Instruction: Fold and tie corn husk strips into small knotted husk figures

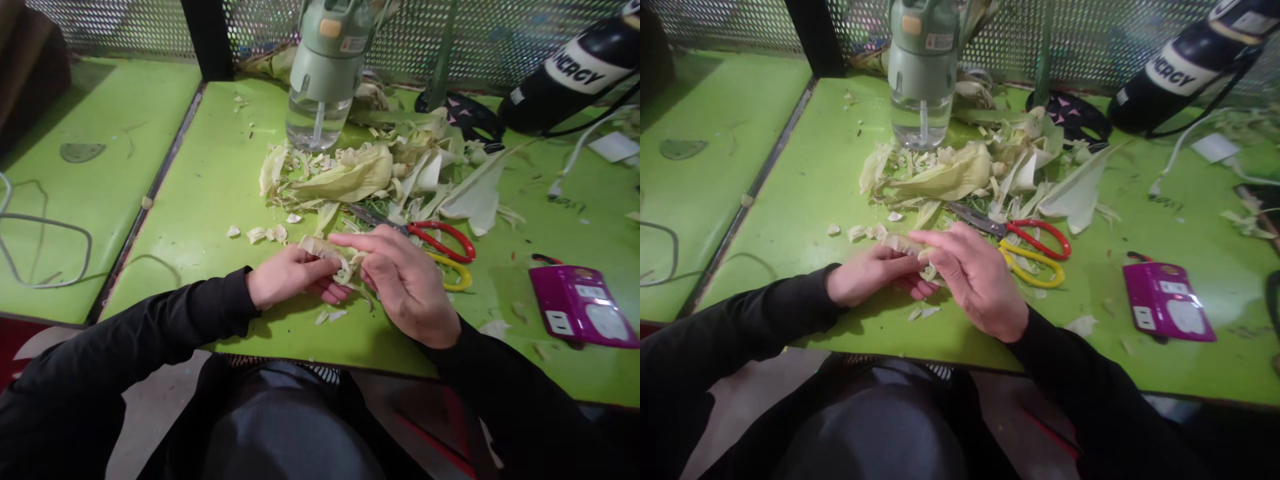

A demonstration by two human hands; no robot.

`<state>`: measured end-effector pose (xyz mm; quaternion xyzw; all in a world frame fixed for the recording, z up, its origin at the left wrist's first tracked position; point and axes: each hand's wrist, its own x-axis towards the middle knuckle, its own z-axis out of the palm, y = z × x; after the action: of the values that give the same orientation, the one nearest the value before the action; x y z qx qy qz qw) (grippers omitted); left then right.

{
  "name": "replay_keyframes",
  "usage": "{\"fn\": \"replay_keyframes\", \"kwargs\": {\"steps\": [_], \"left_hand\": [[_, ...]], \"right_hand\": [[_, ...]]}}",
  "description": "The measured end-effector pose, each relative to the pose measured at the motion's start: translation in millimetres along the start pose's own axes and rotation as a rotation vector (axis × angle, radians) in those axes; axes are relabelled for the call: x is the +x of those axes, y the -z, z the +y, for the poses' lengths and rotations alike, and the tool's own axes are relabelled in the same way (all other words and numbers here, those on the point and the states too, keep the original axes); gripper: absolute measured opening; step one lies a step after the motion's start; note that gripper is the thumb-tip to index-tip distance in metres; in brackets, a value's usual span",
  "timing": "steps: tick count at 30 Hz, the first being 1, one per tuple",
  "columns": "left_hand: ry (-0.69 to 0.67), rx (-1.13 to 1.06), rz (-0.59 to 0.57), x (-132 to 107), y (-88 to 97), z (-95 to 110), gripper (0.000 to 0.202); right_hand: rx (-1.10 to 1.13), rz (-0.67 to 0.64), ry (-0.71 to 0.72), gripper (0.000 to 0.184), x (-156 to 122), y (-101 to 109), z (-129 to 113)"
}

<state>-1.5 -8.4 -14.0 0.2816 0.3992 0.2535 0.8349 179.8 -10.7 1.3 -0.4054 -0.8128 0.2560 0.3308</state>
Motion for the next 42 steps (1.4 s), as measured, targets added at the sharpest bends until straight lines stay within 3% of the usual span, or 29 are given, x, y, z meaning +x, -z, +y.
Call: {"fn": "replay_keyframes", "kwargs": {"steps": [6, 12, 17, 25, 35, 42], "left_hand": [[-0.028, 0.061, 0.041, -1, 4.9, 1, 0.018], [-0.041, 0.065, 0.091, -2, 2.2, 5, 0.018], [-0.049, 0.026, 0.12, -3, -2.8, 8, 0.02], [-0.123, 0.013, 0.084, -3, 0.7, 5, 0.017], [-0.224, 0.248, -0.026, 2, 4.9, 2, 0.004], [-0.212, 0.182, -0.041, 5, 10.1, -1, 0.008]], "right_hand": [[-0.078, -0.083, 0.046, 0.016, 6, 11, -1], [-0.137, -0.144, -0.04, 0.016, 5, 16, 1], [-0.17, -0.105, 0.111, 0.011, 6, 15, 2], [-0.221, -0.085, 0.081, 0.01, 6, 13, 2], [-0.343, -0.105, 0.112, 0.01, 5, 16, 1], [-0.232, -0.143, 0.138, 0.01, 5, 15, 5]]}}
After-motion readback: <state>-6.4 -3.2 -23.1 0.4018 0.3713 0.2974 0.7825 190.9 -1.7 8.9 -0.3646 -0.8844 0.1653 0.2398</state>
